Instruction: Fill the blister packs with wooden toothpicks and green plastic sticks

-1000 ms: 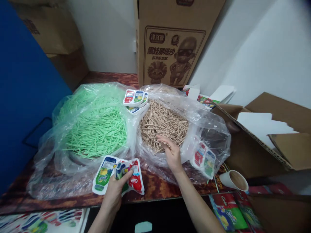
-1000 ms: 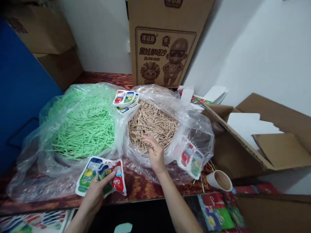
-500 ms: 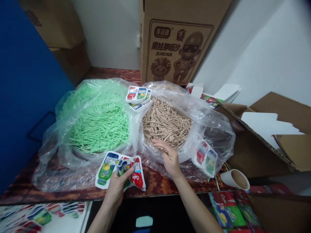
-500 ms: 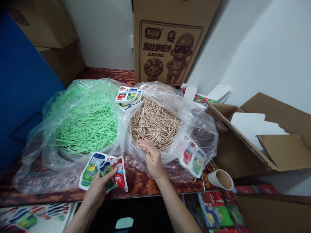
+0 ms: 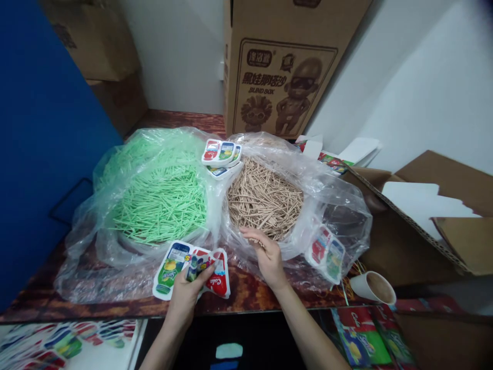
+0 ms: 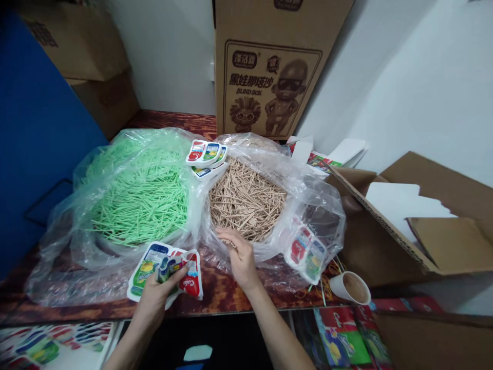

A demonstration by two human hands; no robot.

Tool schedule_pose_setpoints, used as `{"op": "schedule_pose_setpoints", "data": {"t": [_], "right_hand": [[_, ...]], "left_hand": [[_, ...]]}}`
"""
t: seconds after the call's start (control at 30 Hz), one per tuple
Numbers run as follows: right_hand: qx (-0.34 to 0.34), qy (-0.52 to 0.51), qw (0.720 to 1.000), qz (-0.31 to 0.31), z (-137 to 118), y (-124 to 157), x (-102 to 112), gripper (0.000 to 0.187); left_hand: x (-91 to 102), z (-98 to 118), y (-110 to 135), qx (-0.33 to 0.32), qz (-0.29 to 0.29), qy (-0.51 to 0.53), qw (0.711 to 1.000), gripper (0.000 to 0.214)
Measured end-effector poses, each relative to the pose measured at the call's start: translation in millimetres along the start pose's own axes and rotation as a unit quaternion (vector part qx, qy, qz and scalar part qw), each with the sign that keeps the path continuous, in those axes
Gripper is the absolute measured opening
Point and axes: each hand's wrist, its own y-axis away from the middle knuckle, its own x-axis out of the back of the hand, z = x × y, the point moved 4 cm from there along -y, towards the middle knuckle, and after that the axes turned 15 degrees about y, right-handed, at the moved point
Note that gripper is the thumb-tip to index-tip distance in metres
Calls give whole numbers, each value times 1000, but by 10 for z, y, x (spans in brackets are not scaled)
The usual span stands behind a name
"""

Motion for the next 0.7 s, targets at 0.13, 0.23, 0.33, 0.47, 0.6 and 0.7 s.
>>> {"op": "schedule_pose_setpoints", "data": {"t": [0.13,0.23,0.33,0.47,0.6,0.7], "right_hand": [[-5,-8,1000,-1,-13,8,-1,24],[-8,-14,1000,-3,-30,26,-8,24],[-8,-16,1000,-4,-42,54,-20,25],[-11,-17,1000,-7,-30,103,-50,25],[-20,-18,1000,-16,-18,155,-87,25],[-23,-14,999,-21,-33,184,-100,25]], "left_hand": [[-18,19,7,-18,-6,-13,1000,36],[-47,49,27,-32,-17,-33,999,35],[-71,103,48,-57,-25,-64,996,33],[-98,177,69,-79,-38,-88,992,28],[-145,227,85,-74,-55,-99,991,26],[-195,262,104,-90,-64,-115,987,22]]}}
